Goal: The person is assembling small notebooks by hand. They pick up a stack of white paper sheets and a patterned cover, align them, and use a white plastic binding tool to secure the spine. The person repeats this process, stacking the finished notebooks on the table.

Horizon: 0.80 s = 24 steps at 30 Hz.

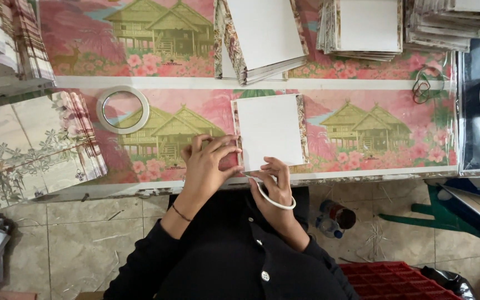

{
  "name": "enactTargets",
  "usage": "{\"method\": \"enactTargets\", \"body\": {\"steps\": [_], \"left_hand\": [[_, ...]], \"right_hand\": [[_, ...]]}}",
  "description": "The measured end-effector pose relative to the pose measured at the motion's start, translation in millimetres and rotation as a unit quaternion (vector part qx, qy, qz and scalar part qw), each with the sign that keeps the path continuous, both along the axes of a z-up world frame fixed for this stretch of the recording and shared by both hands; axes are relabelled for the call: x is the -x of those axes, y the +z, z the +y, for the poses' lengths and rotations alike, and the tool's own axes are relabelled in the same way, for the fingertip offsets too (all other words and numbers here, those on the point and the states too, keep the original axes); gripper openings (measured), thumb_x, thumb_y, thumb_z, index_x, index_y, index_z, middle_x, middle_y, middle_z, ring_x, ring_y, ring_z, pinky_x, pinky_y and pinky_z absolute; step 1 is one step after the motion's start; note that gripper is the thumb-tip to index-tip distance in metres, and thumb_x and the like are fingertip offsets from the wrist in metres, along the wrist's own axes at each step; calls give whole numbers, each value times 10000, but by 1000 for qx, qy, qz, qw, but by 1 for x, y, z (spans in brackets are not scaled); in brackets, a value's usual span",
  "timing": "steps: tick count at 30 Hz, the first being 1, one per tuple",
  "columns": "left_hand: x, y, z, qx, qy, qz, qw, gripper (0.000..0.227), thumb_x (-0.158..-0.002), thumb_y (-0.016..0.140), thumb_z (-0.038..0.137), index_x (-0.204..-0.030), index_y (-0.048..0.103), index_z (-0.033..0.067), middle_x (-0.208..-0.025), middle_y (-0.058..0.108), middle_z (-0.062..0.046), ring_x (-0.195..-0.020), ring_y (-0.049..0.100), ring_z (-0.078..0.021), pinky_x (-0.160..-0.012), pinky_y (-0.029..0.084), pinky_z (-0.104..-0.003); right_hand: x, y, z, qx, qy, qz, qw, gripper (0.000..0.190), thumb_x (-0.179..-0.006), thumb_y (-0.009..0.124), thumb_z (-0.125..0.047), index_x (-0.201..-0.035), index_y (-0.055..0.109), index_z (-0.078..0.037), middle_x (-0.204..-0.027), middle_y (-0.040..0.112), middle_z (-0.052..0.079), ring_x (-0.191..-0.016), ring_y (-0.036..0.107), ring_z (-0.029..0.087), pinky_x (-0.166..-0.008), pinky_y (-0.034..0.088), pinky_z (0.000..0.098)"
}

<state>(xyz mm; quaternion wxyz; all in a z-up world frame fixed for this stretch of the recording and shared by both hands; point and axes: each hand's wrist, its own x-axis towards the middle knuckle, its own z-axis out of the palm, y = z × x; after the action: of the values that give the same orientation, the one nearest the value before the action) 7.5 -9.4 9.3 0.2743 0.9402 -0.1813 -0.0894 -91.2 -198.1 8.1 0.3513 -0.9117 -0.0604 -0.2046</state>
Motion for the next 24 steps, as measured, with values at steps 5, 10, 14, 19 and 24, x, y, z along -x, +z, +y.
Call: {"method": "enactTargets", "body": {"steps": [5, 10, 14, 19, 24], "left_hand": [[0, 7, 0, 8, -1, 28, 1000, 414, -796, 894, 525, -1172, 767, 404, -1422, 648, 241, -1322, 442, -256, -1024, 406, -639], [3, 2, -1, 17, 8, 49, 999, 397, -797, 903, 478, -1162, 765, 408, -1469, 620, 254, -1338, 439, -261, -1038, 402, -660], [10, 0, -3, 18, 16, 36, 999, 216, -833, 895, 420, -1018, 792, 379, -1479, 601, 231, -1344, 432, -281, -1027, 401, -640], [10, 4, -6, 11, 30, 71, 997, 183, -821, 883, 457, -980, 803, 412, -1508, 565, 262, -1370, 406, -270, -1056, 353, -643], [10, 0, -5, 22, 30, 79, 996, 250, -758, 906, 524, -964, 812, 419, -1522, 554, 268, -1380, 402, -275, -1067, 340, -636]], "right_hand": [[-12, -1, -3, -13, -18, 26, 999, 118, -875, 857, -23, -963, 779, -16, -1351, 552, 158, -1063, 707, 295, -890, 644, 386], [-23, 1, -5, -32, -35, 54, 997, 117, -850, 879, -22, -879, 766, -5, -1343, 571, 176, -1037, 702, 318, -878, 633, 409], [-26, 2, -6, -46, -51, 100, 993, 120, -822, 878, -50, -853, 767, -18, -1337, 601, 177, -1028, 709, 338, -890, 618, 440], [-26, -4, -10, -31, -60, 118, 991, 132, -793, 902, -88, -823, 775, -75, -1320, 620, 118, -1038, 707, 307, -891, 612, 410], [-27, -8, -10, -27, -64, 124, 990, 136, -782, 914, -106, -811, 782, -87, -1312, 629, 111, -1041, 701, 305, -890, 607, 409]]}}
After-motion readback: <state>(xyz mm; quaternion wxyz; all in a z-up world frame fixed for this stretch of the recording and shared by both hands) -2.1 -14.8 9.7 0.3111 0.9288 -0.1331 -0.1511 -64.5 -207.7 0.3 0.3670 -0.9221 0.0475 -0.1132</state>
